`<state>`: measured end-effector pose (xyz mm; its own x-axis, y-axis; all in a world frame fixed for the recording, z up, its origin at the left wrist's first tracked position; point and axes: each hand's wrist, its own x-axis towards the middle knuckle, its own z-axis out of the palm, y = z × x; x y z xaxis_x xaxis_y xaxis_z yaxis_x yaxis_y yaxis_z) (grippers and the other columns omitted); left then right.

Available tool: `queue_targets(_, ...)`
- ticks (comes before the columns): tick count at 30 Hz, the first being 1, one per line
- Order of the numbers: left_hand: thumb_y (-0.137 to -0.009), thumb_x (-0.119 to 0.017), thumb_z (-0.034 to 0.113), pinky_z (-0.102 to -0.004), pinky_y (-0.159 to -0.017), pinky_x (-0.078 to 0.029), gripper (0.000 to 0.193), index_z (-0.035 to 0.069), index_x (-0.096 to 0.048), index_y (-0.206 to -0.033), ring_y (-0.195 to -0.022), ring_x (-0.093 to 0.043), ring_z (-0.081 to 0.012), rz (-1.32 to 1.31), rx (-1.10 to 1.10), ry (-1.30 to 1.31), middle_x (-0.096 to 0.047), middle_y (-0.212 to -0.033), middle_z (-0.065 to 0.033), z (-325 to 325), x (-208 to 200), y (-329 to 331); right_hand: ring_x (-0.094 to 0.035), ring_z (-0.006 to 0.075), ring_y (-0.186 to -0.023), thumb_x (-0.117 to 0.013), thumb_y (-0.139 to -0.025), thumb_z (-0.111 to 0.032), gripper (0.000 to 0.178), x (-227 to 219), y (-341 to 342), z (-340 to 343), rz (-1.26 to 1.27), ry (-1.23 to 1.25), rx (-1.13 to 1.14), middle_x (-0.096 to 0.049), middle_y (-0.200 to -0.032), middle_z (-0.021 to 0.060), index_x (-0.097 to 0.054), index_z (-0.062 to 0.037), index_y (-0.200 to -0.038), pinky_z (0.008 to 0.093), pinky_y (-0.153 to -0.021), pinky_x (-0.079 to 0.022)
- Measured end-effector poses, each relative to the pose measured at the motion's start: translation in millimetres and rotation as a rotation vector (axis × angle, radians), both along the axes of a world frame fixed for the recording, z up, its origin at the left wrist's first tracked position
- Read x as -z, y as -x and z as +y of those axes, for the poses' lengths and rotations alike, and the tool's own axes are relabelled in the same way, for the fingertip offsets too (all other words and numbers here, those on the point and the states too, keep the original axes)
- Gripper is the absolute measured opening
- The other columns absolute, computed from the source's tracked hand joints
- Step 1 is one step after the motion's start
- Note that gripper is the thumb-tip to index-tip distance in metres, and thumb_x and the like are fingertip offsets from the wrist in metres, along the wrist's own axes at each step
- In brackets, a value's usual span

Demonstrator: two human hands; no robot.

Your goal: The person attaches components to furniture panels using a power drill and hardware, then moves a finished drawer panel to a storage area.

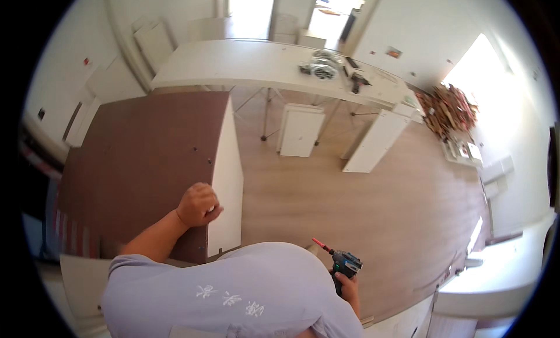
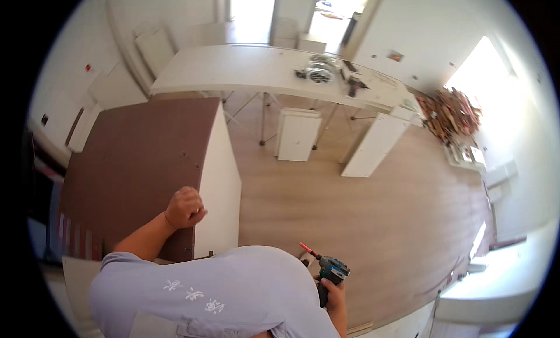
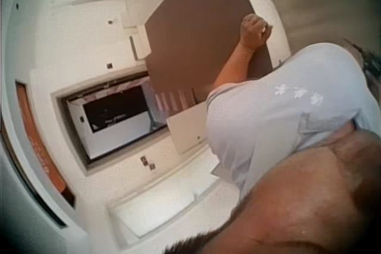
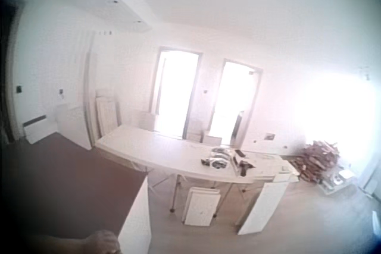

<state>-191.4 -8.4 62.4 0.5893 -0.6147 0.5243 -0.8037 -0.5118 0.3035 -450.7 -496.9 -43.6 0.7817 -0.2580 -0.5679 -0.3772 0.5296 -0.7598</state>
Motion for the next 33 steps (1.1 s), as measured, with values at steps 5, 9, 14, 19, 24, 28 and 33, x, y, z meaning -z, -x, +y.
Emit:
queue_targets(5,-0.093,-0.067,0.014,-0.0427,-0.099,-0.047,0.024,0.003,-0.063,-0.115,-0.114,-0.059,-0.0318,0.144,-0.715,0.526,-0.064,-0.124,-0.0177,5.4,19.0,-18.0,-0.071,0.0193,-0.090,-0.071,-0.087,-0.005,0.030,-6.0,-94.9,-28.2,0.083,0.175,-0.307,-0.075,-0.104,0.0097,-0.070,0.0016,-0.116,0.0350,-0.081,-0.057)
queue_targets(9,-0.100,-0.060,0.021,-0.0465,-0.118,-0.036,0.046,0.004,-0.055,-0.142,-0.142,-0.047,-0.0353,0.249,-1.067,0.218,-0.051,-0.153,-0.0181,61.6,56.8,-81.2,-0.072,0.0196,-0.089,-0.073,-0.085,-0.002,0.030,7.8,-173.7,-77.6,0.044,0.276,-0.447,-0.076,-0.102,0.0101,-0.071,0.0024,-0.115,0.0354,-0.080,-0.057)
queue_targets(14,-0.104,-0.053,0.040,-0.0515,-0.127,-0.016,0.059,0.015,-0.045,-0.156,-0.157,-0.024,-0.0304,0.460,-1.106,-0.197,-0.035,-0.167,-0.0103,73.3,34.5,-158.2,-0.074,0.0244,-0.089,-0.072,-0.083,0.001,0.033,6.3,-276.2,-134.9,-0.010,0.215,-0.365,-0.076,-0.101,0.0141,-0.068,0.0030,-0.116,0.0394,-0.083,-0.060)
queue_targets(19,-0.104,-0.047,0.054,-0.0524,-0.128,-0.008,0.070,0.023,-0.030,-0.164,-0.161,-0.012,-0.0268,0.612,-1.179,-0.382,-0.020,-0.173,-0.0069,76.3,13.1,-210.0,-0.074,0.0258,-0.085,-0.069,-0.083,0.000,0.035,22.2,-382.3,-169.1,0.094,0.087,-0.462,-0.075,-0.102,0.0182,-0.065,0.0013,-0.118,0.0421,-0.079,-0.062)
queue_targets(24,-0.103,-0.040,0.064,-0.0510,-0.129,-0.005,0.077,0.027,-0.018,-0.167,-0.161,-0.006,-0.0244,0.673,-1.316,-0.525,-0.012,-0.175,-0.0040,58.3,9.7,-262.6,-0.073,0.0252,-0.089,-0.068,-0.087,-0.002,0.027,39.5,-491.8,-156.1,0.223,0.069,-0.674,-0.075,-0.101,0.0155,-0.068,0.0034,-0.114,0.0397,-0.082,-0.061)
queue_targets(28,-0.102,-0.041,0.065,-0.0506,-0.129,-0.004,0.078,0.027,-0.020,-0.167,-0.161,-0.006,-0.0241,0.677,-1.304,-0.510,-0.012,-0.175,-0.0040,70.6,6.5,-292.4,-0.072,0.0229,-0.087,-0.071,-0.086,-0.001,0.028,54.7,-590.3,-110.0,0.202,0.163,-0.895,-0.076,-0.104,0.0125,-0.071,0.0040,-0.114,0.0364,-0.080,-0.059)
queue_targets(33,-0.102,-0.042,0.065,-0.0497,-0.129,-0.004,0.076,0.025,-0.026,-0.165,-0.161,-0.010,-0.0247,0.669,-1.368,-0.447,-0.017,-0.174,-0.0051,110.6,5.8,-334.4,-0.072,0.0203,-0.082,-0.073,-0.084,0.001,0.032,58.1,-717.2,-17.0,0.104,0.282,-1.059,-0.076,-0.103,0.0104,-0.071,0.0024,-0.117,0.0352,-0.073,-0.058)
